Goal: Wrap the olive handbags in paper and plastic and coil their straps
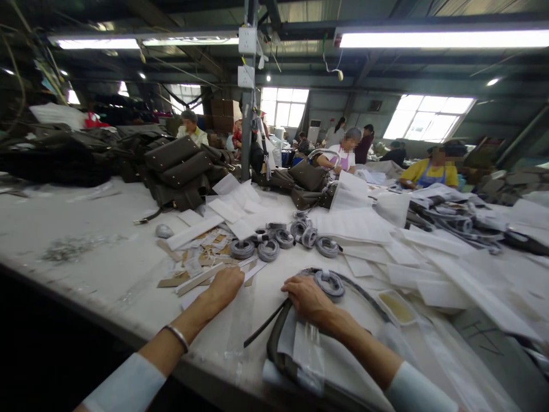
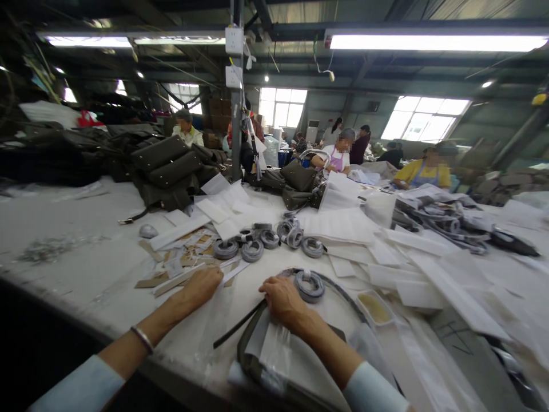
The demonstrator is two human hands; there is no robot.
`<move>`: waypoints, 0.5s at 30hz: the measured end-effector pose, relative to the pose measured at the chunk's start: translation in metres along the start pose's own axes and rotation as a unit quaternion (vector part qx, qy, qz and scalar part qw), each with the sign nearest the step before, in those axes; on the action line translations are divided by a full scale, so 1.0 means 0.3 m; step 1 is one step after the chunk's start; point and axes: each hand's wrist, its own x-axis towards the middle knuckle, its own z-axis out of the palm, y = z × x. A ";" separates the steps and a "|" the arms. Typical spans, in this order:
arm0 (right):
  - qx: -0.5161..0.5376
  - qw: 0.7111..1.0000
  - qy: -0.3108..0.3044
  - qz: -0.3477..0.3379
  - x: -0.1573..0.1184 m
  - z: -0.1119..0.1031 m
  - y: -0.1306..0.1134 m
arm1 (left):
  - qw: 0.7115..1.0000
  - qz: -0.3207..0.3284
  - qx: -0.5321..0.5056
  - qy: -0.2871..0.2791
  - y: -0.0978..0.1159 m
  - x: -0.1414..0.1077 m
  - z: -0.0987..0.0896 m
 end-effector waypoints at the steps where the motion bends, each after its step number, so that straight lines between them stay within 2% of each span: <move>1: -0.008 1.000 -0.008 -0.010 0.002 0.025 -0.025 | 1.000 -0.007 0.000 -0.003 0.008 0.004 -0.002; 4: -0.024 0.999 -0.015 -0.015 0.001 0.085 -0.055 | 0.999 -0.035 -0.007 -0.012 0.005 0.013 -0.018; 6: -0.016 1.000 -0.004 -0.013 -0.003 0.112 -0.048 | 0.998 -0.061 -0.022 -0.007 -0.030 0.015 -0.038; 11: 0.013 0.999 0.036 -0.024 -0.011 0.146 -0.014 | 0.976 -0.203 -0.052 0.060 -0.205 0.011 -0.100; 15: 0.022 0.998 0.050 -0.028 -0.011 0.158 -0.007 | 0.957 -0.270 -0.097 0.040 -0.308 0.027 -0.102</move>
